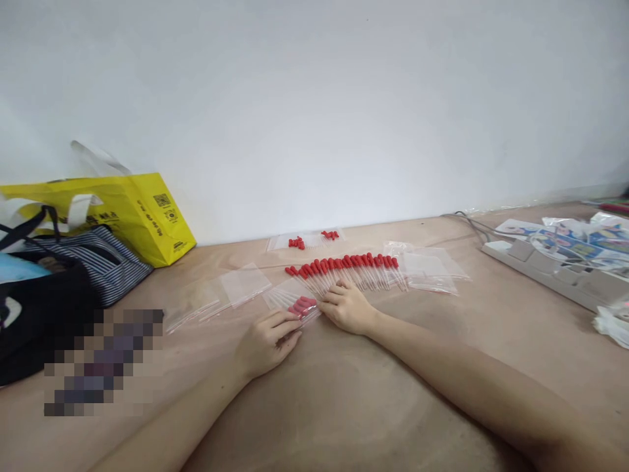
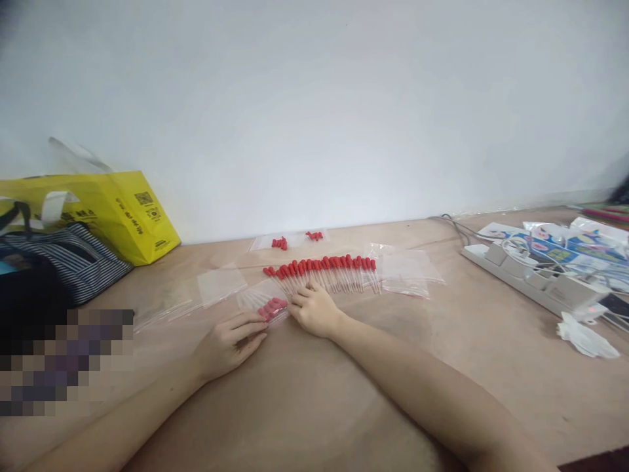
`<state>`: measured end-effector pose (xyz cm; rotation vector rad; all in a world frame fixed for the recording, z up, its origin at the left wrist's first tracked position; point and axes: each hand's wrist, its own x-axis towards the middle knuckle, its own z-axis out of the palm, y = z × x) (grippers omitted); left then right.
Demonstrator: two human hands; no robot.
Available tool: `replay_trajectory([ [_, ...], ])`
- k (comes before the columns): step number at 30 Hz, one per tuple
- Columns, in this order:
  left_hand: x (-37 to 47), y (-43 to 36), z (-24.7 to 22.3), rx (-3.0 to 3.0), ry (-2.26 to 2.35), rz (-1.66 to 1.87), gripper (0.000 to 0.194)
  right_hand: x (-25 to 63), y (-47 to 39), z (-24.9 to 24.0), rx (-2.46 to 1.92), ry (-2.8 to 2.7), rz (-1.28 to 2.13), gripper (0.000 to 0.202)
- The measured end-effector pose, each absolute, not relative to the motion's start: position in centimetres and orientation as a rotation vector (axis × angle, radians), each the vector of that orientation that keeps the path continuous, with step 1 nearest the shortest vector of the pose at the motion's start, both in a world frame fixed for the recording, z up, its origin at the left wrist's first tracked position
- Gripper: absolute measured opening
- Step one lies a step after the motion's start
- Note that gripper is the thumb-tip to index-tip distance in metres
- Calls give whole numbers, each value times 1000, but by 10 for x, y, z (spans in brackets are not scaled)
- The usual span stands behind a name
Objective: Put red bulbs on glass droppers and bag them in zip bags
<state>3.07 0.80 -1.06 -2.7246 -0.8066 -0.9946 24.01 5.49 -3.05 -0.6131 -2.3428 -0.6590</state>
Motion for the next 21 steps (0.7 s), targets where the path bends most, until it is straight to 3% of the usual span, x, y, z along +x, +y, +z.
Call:
replay_trajectory([
  [7,29,8,-8,-2688,-840,-971,14,240,67,-24,-405,-2357,-819,26],
  [21,60,26,-20,-2266,-724,-642,20,233,65,-29,-439,-2343,-701,21],
])
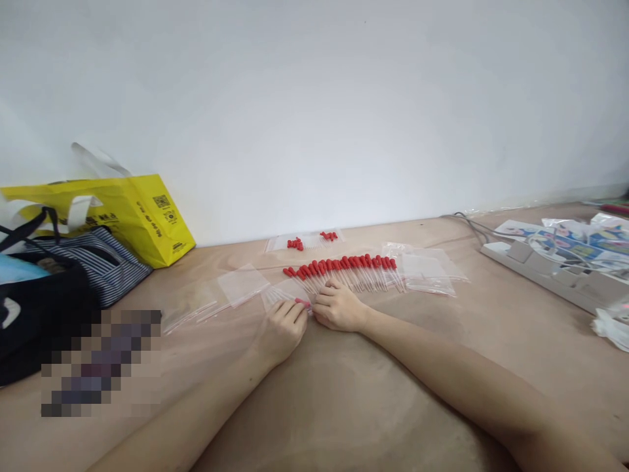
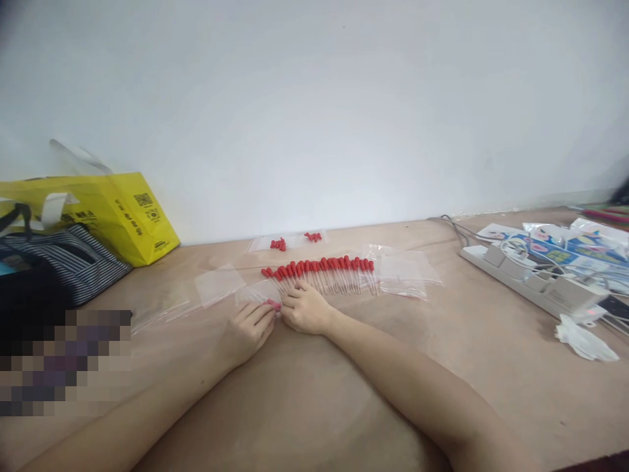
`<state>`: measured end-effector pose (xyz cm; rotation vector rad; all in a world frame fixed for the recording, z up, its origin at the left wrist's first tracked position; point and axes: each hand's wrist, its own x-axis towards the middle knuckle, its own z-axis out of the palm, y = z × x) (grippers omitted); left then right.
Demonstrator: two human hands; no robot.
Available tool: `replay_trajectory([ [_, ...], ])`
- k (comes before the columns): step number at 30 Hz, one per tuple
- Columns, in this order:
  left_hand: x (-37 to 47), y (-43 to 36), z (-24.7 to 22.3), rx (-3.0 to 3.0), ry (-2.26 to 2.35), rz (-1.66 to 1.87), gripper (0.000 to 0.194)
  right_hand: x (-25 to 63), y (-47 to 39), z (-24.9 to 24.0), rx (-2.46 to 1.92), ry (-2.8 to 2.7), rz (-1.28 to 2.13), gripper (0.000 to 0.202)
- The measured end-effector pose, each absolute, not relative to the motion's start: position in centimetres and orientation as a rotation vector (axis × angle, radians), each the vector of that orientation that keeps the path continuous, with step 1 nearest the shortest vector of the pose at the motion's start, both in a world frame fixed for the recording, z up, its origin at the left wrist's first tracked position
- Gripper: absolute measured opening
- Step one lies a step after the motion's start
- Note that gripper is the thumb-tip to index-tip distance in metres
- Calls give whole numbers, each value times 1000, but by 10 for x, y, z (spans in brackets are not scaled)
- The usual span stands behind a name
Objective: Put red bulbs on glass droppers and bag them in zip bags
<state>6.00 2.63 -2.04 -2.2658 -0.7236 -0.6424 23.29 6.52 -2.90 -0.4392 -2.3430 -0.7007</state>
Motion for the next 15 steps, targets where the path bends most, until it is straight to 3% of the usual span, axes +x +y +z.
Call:
replay_trajectory([
  [15,55,30,-14,-2230,-465,-687,21,231,58,-25,-428,-2344,-630,20],
])
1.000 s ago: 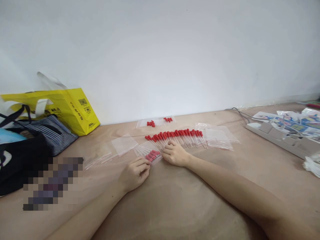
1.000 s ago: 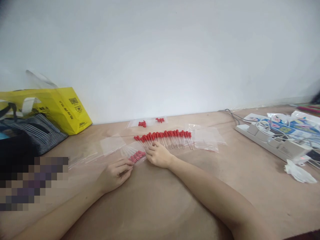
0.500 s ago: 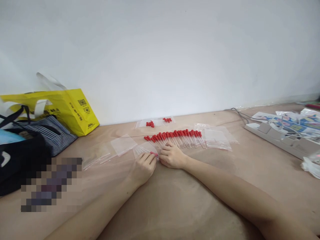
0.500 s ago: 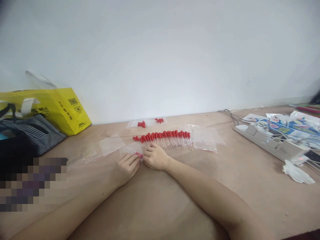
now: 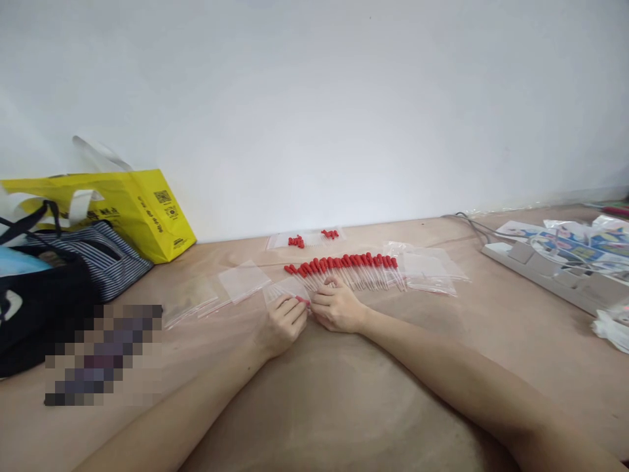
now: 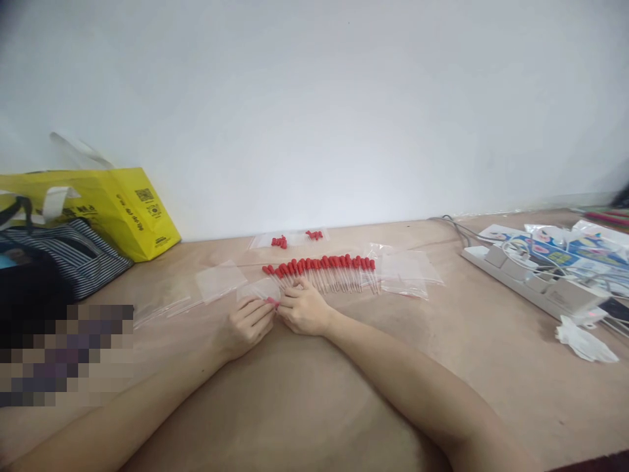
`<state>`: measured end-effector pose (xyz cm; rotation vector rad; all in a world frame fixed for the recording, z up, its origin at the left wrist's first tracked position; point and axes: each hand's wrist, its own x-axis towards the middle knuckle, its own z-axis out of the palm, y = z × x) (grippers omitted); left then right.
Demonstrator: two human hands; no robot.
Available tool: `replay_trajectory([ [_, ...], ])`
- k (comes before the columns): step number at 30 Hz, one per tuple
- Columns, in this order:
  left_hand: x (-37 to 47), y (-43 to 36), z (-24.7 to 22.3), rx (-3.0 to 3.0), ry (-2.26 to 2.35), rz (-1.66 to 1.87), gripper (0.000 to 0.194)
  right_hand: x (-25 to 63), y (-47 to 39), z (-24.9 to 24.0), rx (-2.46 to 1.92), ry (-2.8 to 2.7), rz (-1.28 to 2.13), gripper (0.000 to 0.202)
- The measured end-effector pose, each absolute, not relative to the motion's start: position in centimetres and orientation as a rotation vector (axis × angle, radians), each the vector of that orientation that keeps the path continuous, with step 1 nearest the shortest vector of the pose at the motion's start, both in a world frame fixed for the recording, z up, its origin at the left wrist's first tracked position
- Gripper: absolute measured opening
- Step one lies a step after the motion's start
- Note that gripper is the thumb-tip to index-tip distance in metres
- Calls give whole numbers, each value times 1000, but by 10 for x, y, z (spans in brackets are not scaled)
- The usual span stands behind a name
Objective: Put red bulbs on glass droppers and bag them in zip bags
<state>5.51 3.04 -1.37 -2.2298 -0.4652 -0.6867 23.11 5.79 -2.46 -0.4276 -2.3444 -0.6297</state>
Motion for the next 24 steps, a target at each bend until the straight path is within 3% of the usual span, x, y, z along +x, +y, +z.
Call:
replay_trajectory([
  [17,16,12,-3,-2180,-467,-684,12,233,58,-24,-447,-2326,-562,21],
  [24,0,8,-3,-2217,-527,-667,22,234,59,-25,-461,-2323,-511,22],
])
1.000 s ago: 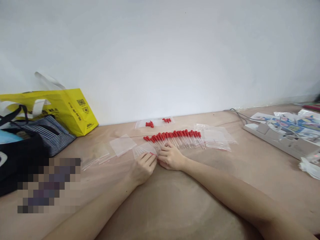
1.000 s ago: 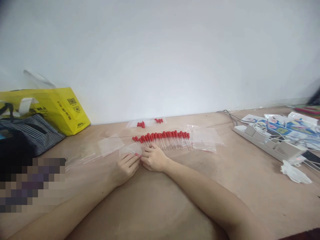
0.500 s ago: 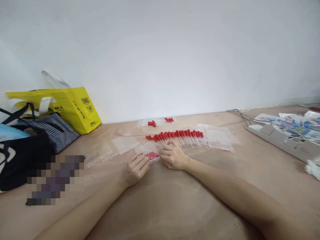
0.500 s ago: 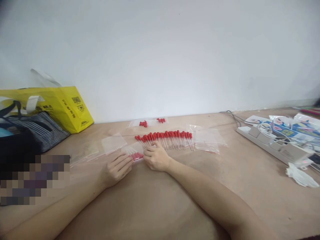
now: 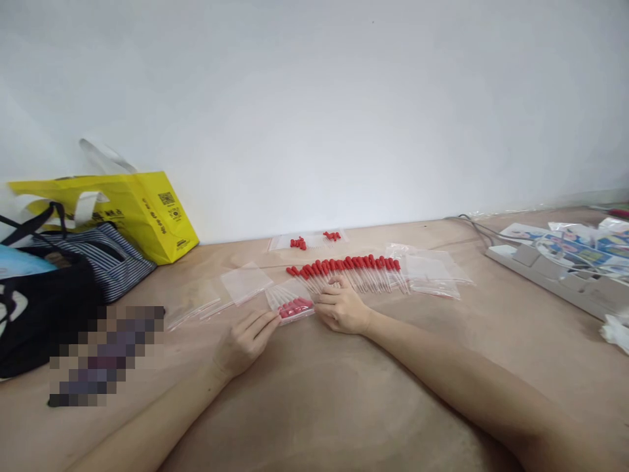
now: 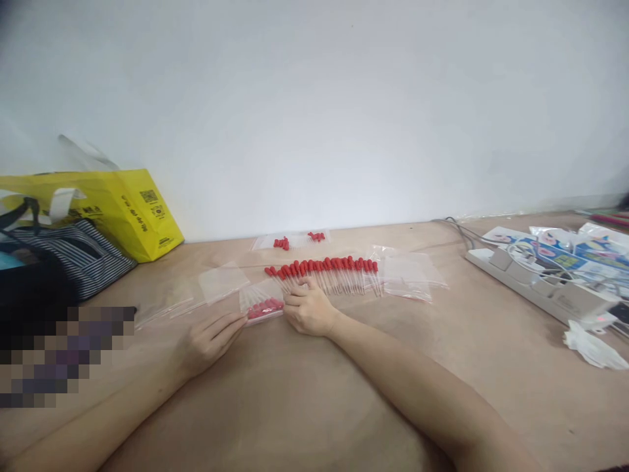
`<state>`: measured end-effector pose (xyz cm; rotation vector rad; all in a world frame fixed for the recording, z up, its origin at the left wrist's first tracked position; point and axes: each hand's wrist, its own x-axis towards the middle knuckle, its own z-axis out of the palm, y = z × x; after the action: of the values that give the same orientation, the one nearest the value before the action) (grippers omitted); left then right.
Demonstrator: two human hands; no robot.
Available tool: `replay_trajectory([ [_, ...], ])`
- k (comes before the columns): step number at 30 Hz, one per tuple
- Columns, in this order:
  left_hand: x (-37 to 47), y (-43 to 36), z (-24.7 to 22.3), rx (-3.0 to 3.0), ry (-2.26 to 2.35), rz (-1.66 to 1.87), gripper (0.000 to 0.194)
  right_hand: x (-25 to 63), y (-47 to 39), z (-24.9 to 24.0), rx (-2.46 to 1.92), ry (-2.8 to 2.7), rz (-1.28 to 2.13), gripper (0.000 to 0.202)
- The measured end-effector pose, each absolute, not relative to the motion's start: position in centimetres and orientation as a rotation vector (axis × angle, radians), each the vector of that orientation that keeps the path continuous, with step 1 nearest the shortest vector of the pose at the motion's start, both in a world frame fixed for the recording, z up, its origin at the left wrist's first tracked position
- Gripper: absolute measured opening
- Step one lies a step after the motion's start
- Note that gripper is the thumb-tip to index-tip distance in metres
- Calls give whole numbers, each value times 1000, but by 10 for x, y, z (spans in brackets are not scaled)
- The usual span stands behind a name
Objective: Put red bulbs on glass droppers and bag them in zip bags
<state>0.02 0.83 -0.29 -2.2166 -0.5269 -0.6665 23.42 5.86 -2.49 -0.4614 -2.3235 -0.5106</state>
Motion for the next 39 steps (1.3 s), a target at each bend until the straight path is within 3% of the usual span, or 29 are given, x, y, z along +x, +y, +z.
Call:
replay_trajectory([
  [14,22,14,-4,-2298,-486,-764,17,225,55,-25,-455,-2310,-580,25],
  [26,-4,19,-8,-2247,-489,-627,18,228,58,-26,-464,-2308,-583,23],
  [39,-6,12,-1,-2327,-573,-530,33,226,61,-33,-696,-2321,-509,19],
])
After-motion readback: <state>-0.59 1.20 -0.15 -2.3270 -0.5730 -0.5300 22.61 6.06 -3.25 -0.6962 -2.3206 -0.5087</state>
